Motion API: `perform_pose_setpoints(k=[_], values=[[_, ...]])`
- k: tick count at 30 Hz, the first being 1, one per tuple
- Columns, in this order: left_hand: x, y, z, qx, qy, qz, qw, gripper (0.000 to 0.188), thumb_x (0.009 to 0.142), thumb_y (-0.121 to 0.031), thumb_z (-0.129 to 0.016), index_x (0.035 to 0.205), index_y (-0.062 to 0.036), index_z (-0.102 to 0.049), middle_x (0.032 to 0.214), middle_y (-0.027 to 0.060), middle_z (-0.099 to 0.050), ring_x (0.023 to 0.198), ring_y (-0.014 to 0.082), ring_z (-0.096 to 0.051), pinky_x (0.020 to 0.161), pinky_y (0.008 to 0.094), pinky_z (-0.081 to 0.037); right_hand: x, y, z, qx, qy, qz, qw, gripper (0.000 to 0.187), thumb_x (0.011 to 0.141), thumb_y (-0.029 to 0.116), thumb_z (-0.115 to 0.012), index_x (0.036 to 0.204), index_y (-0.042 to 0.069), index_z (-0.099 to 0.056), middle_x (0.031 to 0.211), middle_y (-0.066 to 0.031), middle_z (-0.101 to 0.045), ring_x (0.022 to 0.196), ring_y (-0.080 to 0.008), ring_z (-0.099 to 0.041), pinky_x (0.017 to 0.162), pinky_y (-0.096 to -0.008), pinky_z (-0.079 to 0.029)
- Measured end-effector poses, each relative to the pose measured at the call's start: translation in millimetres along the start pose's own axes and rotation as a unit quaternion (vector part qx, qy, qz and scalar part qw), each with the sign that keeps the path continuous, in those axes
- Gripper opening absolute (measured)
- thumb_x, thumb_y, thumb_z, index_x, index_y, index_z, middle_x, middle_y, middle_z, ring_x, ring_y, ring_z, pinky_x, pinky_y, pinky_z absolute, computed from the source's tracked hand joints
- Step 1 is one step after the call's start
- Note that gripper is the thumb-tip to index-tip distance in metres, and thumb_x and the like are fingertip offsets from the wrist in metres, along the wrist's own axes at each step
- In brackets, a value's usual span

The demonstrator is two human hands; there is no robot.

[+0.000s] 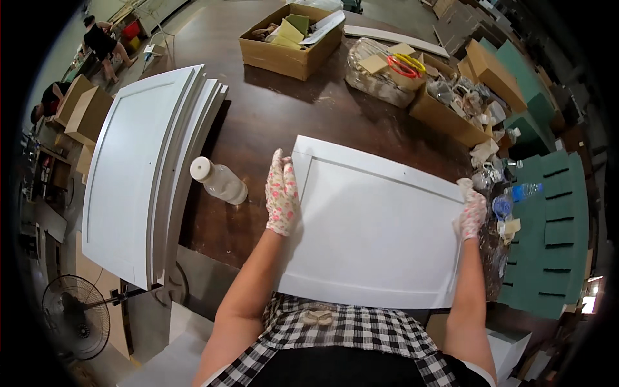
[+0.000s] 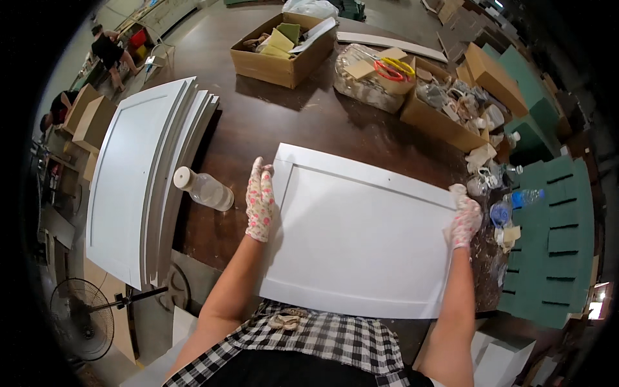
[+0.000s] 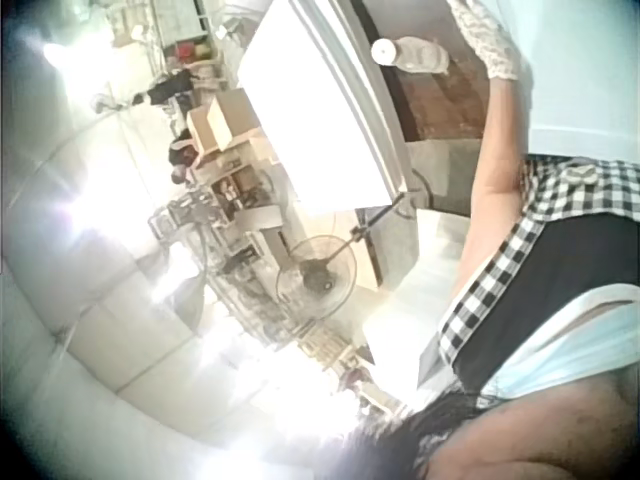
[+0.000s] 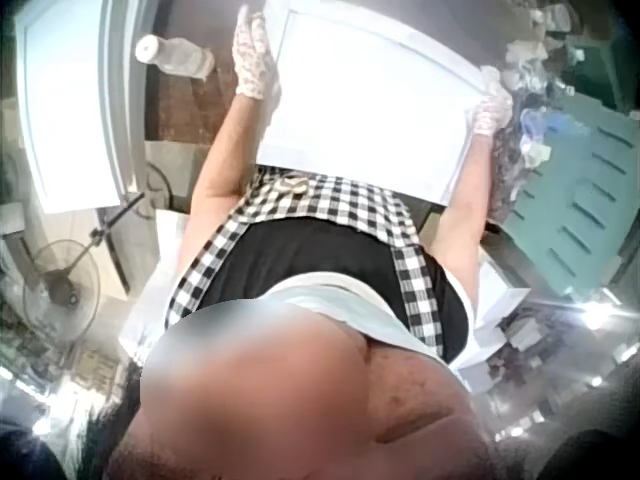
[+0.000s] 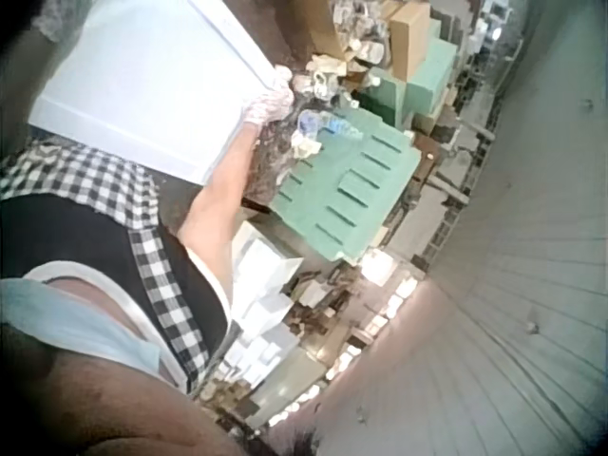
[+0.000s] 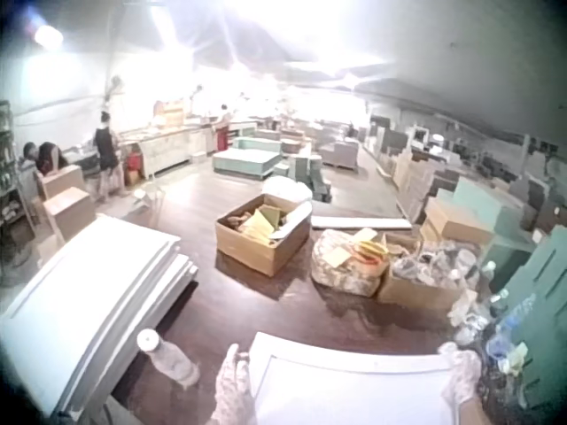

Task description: The person wipes a white cabinet door using a cloth and liquid from a bottle, then rubs a sanding block along the edges before wiping the surface again.

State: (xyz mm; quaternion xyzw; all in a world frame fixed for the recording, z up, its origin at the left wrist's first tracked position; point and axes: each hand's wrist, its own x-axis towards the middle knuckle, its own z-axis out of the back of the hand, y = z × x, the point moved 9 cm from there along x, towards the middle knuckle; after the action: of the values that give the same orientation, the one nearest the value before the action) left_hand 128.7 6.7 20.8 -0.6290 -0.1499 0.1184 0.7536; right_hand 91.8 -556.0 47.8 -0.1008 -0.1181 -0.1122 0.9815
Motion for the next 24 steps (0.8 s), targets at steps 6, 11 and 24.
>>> perform_pose_setpoints(k=[6,11,24], values=[[-18.5,16.1,37.1,-0.214,0.007,0.069,0.974,0.035,0.100,-0.011,-0.045,0.133,0.0004,-0.046,0.114,0.0078,-0.060,0.105,0.0144,-0.058,0.096,0.0284,-0.046,-19.9,77.2,72.7,0.497,-0.016,-0.005,0.868,0.028,0.090,0.005,-0.055,0.118,0.000,-0.055,0.120,-0.0114,-0.057,0.111,-0.0240,-0.056,0.096,-0.0330,-0.045],[-71.4,-3.4,110.0,-0.122,-0.106,0.046,0.986,0.022,0.097,-0.007,-0.047,0.115,-0.0006,-0.059,0.100,0.0057,-0.065,0.089,0.0124,-0.062,0.083,0.0244,-0.050,-72.6,189.2,88.7,0.767,0.105,-0.036,0.632,0.041,0.085,0.001,-0.060,0.126,-0.002,-0.052,0.127,-0.0133,-0.055,0.114,-0.0204,-0.056,0.096,-0.0294,-0.046],[-30.9,15.9,144.1,0.046,-0.100,0.029,0.994,0.085,0.081,-0.005,-0.070,0.147,-0.0031,-0.018,0.151,0.0159,-0.021,0.136,0.0316,-0.032,0.105,0.0398,-0.040,-116.2,277.6,141.3,0.312,0.039,0.409,0.856,0.048,0.081,0.026,-0.065,0.124,0.005,-0.058,0.139,-0.0147,-0.046,0.129,-0.0358,-0.040,0.107,-0.0448,-0.033]])
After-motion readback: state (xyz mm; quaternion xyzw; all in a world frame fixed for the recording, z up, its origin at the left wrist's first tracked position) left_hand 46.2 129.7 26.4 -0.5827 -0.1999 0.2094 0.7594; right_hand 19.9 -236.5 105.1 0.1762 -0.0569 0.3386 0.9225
